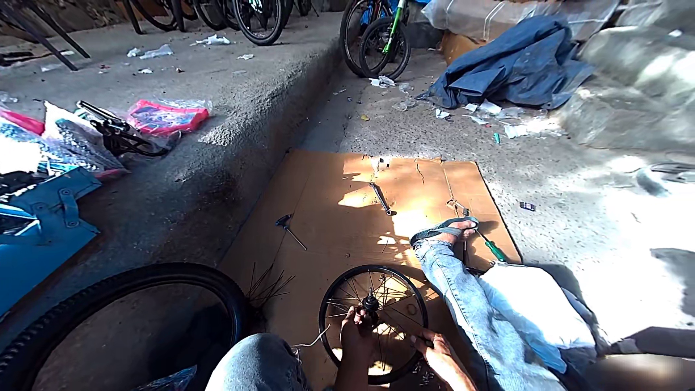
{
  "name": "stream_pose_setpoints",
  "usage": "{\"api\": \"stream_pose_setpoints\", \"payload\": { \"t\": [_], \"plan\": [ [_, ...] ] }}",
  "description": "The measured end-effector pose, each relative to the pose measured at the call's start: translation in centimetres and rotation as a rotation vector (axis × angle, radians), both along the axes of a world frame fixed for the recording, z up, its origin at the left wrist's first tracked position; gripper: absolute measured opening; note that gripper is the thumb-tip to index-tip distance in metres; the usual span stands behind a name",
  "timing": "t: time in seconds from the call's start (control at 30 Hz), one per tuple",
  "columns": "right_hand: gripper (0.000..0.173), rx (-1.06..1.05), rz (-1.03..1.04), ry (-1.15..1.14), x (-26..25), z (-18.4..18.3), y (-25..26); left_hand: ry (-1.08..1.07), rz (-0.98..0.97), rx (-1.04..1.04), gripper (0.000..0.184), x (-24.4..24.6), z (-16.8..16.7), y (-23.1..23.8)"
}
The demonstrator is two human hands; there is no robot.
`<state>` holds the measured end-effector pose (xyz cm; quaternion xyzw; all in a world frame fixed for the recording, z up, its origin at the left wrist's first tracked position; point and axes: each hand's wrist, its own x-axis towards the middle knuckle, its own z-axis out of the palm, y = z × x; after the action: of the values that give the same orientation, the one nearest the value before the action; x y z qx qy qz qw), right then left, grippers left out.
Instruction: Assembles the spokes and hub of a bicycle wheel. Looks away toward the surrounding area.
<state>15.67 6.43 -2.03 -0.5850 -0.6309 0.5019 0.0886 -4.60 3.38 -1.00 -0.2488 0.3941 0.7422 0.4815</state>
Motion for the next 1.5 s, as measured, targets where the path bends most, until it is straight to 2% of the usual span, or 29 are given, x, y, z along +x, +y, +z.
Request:
{"api": "stream_pose_setpoints", "payload": {
  "t": [0.13,0.3,0.37,0.4,0.43,0.53,0.63,0.77,0.87,1.07,1.23,1.4,1.5],
  "plan": [
    [0.025,0.012,-0.008,-0.003,-0.2,0.1,0.0,-0.002,0.048,-0.058,0.023,0.0,-0.3,-0.5],
    [0.026,0.005,0.015,-0.03,-0.6,0.6,0.0,-0.043,0.019,-0.252,0.019,0.6,0.2,-1.3],
    [0.026,0.002,0.018,-0.033,-0.6,0.8,0.0,-0.058,-0.058,-0.305,0.017,1.0,0.4,-1.5],
    [0.026,0.009,0.02,-0.031,-0.6,0.8,0.0,-0.019,-0.157,-0.353,0.016,1.2,0.5,-1.7],
    [0.025,0.02,0.023,-0.028,-0.6,0.7,0.0,0.103,-0.305,-0.44,0.018,1.3,0.4,-1.9],
    [0.025,0.026,0.041,-0.029,-0.7,0.8,0.0,0.7,-0.775,-0.775,0.036,0.8,0.0,-2.3],
    [0.025,0.027,0.049,-0.044,-0.8,0.8,-0.1,0.973,-0.845,-0.732,0.032,0.9,-1.1,-2.3],
    [0.024,0.023,0.065,-0.033,-0.9,0.7,0.1,0.995,-0.787,-0.697,0.028,1.0,-1.5,-2.3],
    [0.025,0.015,0.069,-0.048,-0.9,0.8,0.0,1.035,-0.938,-0.759,0.033,0.9,-1.5,-2.4],
    [0.029,0.041,0.056,-0.039,-0.8,0.2,0.1,1.112,-1.241,-0.988,0.032,0.8,2.1,-2.4],
    [0.029,0.01,0.043,-0.04,-0.9,1.2,0.2,0.995,-1.272,-0.803,0.033,0.4,-0.3,-2.8],
    [0.029,0.006,0.062,-0.049,-1.0,1.7,0.2,0.862,-1.195,-0.671,0.023,0.7,-0.1,-2.9],
    [0.028,-0.002,0.058,-0.051,-0.9,1.7,0.4,0.813,-1.195,-0.672,0.031,1.1,0.7,-2.7]
  ]
}}
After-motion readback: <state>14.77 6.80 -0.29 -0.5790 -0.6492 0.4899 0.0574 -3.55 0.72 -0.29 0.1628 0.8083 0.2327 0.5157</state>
